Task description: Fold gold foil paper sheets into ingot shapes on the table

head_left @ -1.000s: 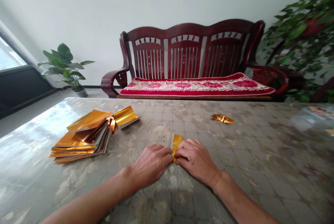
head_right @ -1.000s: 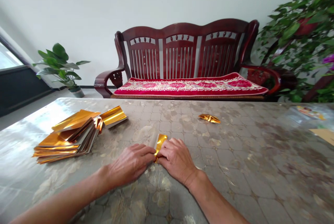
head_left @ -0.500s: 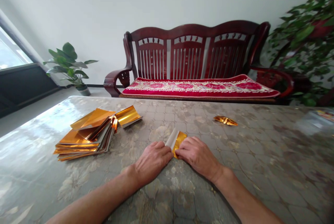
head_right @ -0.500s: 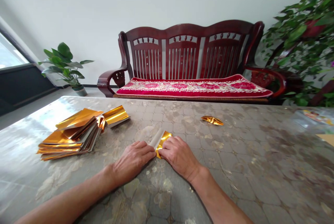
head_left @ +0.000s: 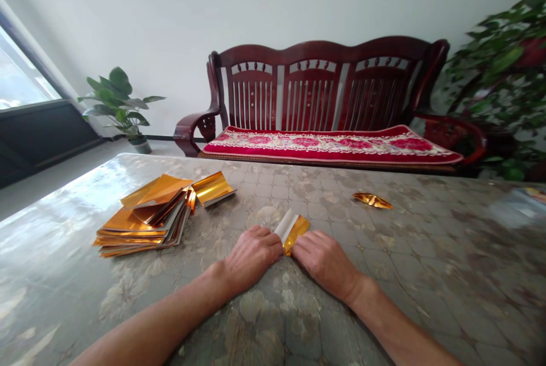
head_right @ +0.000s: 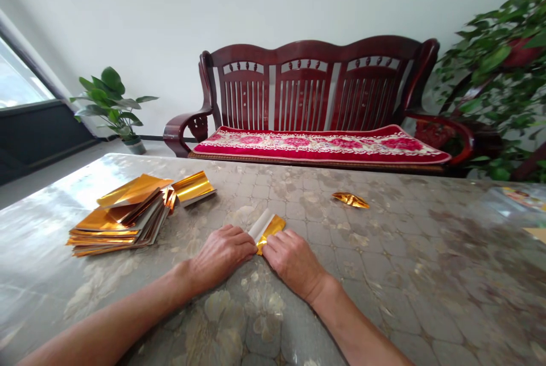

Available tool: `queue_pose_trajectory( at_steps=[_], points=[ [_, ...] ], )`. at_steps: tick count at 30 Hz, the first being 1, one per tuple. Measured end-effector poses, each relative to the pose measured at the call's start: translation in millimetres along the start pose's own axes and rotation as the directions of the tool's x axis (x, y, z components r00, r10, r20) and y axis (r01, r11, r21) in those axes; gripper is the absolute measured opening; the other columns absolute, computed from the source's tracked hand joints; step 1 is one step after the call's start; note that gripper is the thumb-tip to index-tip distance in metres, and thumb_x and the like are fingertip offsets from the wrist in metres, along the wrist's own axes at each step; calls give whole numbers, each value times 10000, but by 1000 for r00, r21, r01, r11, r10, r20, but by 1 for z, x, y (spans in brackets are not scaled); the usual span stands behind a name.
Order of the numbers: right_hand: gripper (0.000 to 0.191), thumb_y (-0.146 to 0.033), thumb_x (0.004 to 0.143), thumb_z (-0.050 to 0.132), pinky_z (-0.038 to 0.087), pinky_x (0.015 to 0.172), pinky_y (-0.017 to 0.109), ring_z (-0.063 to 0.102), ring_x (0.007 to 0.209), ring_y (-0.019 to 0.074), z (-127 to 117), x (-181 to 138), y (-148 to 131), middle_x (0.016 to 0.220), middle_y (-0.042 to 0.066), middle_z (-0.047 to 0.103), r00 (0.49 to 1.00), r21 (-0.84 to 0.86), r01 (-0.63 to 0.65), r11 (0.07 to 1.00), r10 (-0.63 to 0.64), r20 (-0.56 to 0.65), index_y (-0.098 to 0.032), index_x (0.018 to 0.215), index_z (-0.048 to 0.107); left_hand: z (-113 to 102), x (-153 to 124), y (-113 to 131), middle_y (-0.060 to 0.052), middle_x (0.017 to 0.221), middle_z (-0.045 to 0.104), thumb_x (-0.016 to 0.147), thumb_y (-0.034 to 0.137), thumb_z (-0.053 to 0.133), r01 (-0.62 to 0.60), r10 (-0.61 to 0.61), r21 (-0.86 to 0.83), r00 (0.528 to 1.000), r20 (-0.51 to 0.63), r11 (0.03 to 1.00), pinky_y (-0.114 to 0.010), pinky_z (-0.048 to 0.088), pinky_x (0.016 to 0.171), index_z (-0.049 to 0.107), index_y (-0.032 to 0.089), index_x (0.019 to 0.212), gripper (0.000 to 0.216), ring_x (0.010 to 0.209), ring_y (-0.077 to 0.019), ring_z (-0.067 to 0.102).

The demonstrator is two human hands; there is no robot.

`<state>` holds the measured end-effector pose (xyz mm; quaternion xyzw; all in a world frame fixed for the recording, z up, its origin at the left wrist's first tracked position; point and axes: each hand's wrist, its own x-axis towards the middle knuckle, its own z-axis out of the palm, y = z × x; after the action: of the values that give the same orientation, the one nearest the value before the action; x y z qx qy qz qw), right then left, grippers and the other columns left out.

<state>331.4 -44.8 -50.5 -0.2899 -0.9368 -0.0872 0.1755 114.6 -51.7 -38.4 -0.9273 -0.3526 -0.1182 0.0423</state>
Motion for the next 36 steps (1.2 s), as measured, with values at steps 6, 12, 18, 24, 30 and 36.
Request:
queue_pose_trajectory(
  at_steps=[6, 12, 18, 24, 30, 36],
  points=[
    [235, -172, 987, 453, 341, 742, 339, 530, 749, 182, 1, 6, 0, 789, 38, 633, 996, 5, -87, 996, 87, -23, -190, 805, 602, 8, 3, 4, -11, 761, 643, 949, 347, 566, 43, -41, 38, 998, -56, 998, -309, 374, 656, 622, 195, 790, 226, 729, -172, 569],
    [116, -217, 965, 522, 359, 816, 336, 546, 872, 184, -7, 3, 2, 893, 25, 654, 977, 196, -211, 958, 204, 54, -213, 925, 632, 17, 2, 8, -13, 741, 623, 958, 248, 500, 120, -115, 26, 981, -156, 992, -295, 371, 640, 600, 189, 768, 223, 703, -165, 556],
    [65, -280, 924, 616, 382, 839, 345, 519, 929, 208, -6, 3, 5, 931, 22, 657, 955, 273, -297, 915, 286, 82, -238, 947, 661, 23, -1, 8, -12, 818, 651, 978, 291, 491, 198, -214, -116, 965, -150, 973, -298, 425, 717, 654, 212, 841, 228, 774, -168, 582],
    [161, -278, 956, 565, 390, 785, 330, 520, 881, 211, 0, 12, 1, 883, 35, 644, 938, 222, -346, 911, 340, 66, -228, 837, 662, 15, -8, 11, -15, 881, 668, 954, 252, 538, 290, -306, -214, 951, -46, 933, -302, 460, 786, 709, 239, 936, 172, 845, -177, 609],
    [169, -244, 963, 544, 394, 772, 316, 526, 864, 204, 6, 17, -2, 900, 42, 643, 918, 197, -396, 897, 394, 50, -214, 833, 648, 5, -10, 13, -23, 914, 677, 943, 177, 520, 380, -380, -238, 924, 46, 894, -295, 469, 832, 723, 233, 955, 211, 892, -181, 621],
    [150, -254, 952, 568, 386, 764, 310, 531, 876, 207, 11, 18, -2, 895, 37, 644, 903, 176, -426, 887, 428, 33, -213, 828, 641, 4, -9, 14, -22, 908, 677, 947, 186, 500, 375, -371, -215, 927, 61, 902, -304, 472, 827, 716, 232, 954, 221, 886, -188, 624]
  ],
)
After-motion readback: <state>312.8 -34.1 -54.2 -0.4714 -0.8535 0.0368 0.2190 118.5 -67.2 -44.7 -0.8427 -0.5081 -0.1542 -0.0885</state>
